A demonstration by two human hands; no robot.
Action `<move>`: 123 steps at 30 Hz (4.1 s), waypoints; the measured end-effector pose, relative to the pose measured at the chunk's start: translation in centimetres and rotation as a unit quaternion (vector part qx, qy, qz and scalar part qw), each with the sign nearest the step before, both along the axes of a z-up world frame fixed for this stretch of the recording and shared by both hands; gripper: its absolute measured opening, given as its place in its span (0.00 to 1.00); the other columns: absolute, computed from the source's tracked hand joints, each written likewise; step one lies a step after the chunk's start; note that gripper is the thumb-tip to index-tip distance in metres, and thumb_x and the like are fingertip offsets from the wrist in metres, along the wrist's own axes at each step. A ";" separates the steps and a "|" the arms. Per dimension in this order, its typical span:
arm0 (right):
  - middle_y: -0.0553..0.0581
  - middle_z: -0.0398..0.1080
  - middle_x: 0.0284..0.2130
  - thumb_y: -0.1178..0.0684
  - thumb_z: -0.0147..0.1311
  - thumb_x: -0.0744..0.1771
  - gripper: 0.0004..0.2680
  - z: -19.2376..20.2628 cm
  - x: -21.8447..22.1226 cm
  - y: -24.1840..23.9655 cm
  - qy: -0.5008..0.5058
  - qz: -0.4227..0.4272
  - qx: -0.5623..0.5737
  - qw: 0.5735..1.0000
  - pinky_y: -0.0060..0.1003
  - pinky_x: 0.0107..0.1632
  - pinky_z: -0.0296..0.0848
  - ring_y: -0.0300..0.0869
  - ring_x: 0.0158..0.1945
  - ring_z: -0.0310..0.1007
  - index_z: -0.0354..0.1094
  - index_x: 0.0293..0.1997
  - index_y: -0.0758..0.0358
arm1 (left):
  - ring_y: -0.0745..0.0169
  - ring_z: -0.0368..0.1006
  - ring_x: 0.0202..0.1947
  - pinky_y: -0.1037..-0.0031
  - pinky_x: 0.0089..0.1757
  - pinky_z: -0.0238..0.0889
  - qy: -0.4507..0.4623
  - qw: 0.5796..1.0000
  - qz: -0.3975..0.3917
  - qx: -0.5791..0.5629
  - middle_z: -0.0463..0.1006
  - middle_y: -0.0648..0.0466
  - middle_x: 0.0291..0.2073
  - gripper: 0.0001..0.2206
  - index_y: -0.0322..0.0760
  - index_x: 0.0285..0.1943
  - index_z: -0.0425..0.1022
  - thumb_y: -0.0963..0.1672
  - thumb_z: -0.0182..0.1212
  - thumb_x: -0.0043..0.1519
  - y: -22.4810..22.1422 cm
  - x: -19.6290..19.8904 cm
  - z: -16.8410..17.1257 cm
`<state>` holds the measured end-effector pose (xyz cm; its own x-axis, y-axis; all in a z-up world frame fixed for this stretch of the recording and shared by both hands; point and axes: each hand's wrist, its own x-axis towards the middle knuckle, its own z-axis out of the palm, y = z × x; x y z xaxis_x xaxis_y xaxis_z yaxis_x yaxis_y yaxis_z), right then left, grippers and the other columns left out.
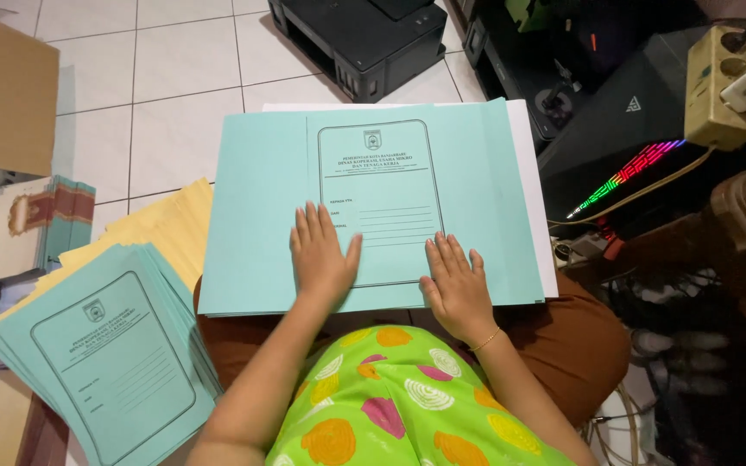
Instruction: The person is organizing documents by placing smaller light blue folders into a larger folder and smoothing them out to ensure they are flat and aligned.
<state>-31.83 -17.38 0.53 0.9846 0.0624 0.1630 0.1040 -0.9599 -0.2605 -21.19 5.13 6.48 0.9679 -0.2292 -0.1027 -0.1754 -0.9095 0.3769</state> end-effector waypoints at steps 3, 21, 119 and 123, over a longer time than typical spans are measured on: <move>0.59 0.45 0.75 0.37 0.28 0.72 0.23 -0.5 0.0 -0.1 -0.006 0.000 -0.011 1.000 0.57 0.71 0.33 0.50 0.78 0.39 0.45 0.77 0.51 | 0.29 0.36 0.77 0.46 0.68 0.30 -0.034 0.998 -0.049 -0.005 0.46 0.27 0.75 0.36 0.21 0.76 0.49 0.56 0.43 0.69 0.4 -4.1 -1.2; 0.60 0.45 0.75 0.38 0.29 0.72 0.23 -0.5 0.1 -0.2 -0.019 0.010 -0.017 1.000 0.56 0.70 0.32 0.51 0.77 0.39 0.44 0.77 0.54 | 0.46 0.38 0.78 0.51 0.70 0.32 -0.077 0.975 -0.204 0.030 0.48 0.47 0.78 0.31 0.44 0.80 0.50 0.56 0.39 0.70 -9.4 16.4 -3.6; 0.73 0.37 0.75 0.23 0.25 0.70 0.36 2.4 -0.8 -4.9 0.113 -0.187 0.044 0.975 0.71 0.70 0.23 0.61 0.79 0.28 0.39 0.77 0.68 | 0.37 0.34 0.78 0.44 0.69 0.27 -0.041 0.988 -0.146 -0.015 0.44 0.37 0.78 0.46 0.32 0.79 0.48 0.65 0.47 0.61 -1.4 0.6 -1.9; 0.75 0.38 0.75 0.26 0.28 0.71 0.34 2.3 4.0 -6.1 0.116 -0.173 0.034 0.978 0.71 0.71 0.25 0.62 0.79 0.30 0.39 0.77 0.70 | 0.37 0.32 0.79 0.45 0.69 0.25 -0.024 0.989 -0.144 -0.013 0.42 0.37 0.78 0.45 0.32 0.80 0.47 0.64 0.45 0.62 -1.4 0.6 -1.8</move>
